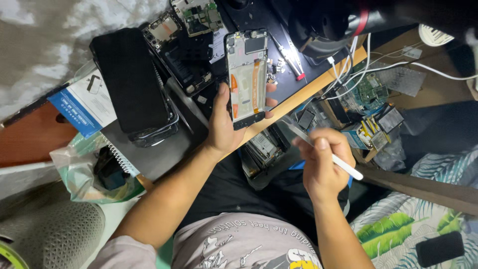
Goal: The person disassembles a smartphone using a screwdriver and a plastic pry tool. They remove screws from the bottom of the device, pry open the casing, and disconnect internal ribbon cables. The person then removes the battery and other internal components, placing them on the workbench.
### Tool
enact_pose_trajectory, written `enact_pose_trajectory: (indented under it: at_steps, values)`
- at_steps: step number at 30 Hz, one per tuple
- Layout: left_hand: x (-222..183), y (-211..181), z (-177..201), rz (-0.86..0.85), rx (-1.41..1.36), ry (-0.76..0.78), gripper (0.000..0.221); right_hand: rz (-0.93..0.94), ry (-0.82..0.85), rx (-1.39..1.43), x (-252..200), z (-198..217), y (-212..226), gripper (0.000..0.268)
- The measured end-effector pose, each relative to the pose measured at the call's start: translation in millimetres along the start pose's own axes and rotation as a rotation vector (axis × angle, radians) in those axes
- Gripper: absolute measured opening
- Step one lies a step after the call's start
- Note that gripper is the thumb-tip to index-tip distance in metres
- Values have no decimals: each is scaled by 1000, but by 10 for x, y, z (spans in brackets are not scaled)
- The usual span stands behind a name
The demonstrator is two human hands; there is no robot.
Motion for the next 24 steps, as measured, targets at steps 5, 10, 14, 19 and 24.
enact_pose_trajectory:
  at_steps: [5,10,14,19,24]
  values:
    - [-53,60,21,96,-160,23,92,-136,5,2,203,-148,-134,30]
    - [-27,15,31,24,-6,-15,90,-108,-45,-79,232,-151,-314,21]
    - [-28,44,24,132,-244,-68,91,-57,-29,-134,220,-198,-315,16]
    - [5,36,52,68,-196,-60,91,0,8,-270,210,-289,-286,17]
    - [-4,20,45,90,-201,-71,93,49,36,-422,233,-392,-231,14]
Point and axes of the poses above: each hand's wrist, its own x-axis towards the middle knuckle, its own z-axis out of the back of the hand, y = z × x, the point moved 4 cm from there along x, towards the middle knuckle, and after that the axes turned 8 degrees about y, right-handed, at the moved point
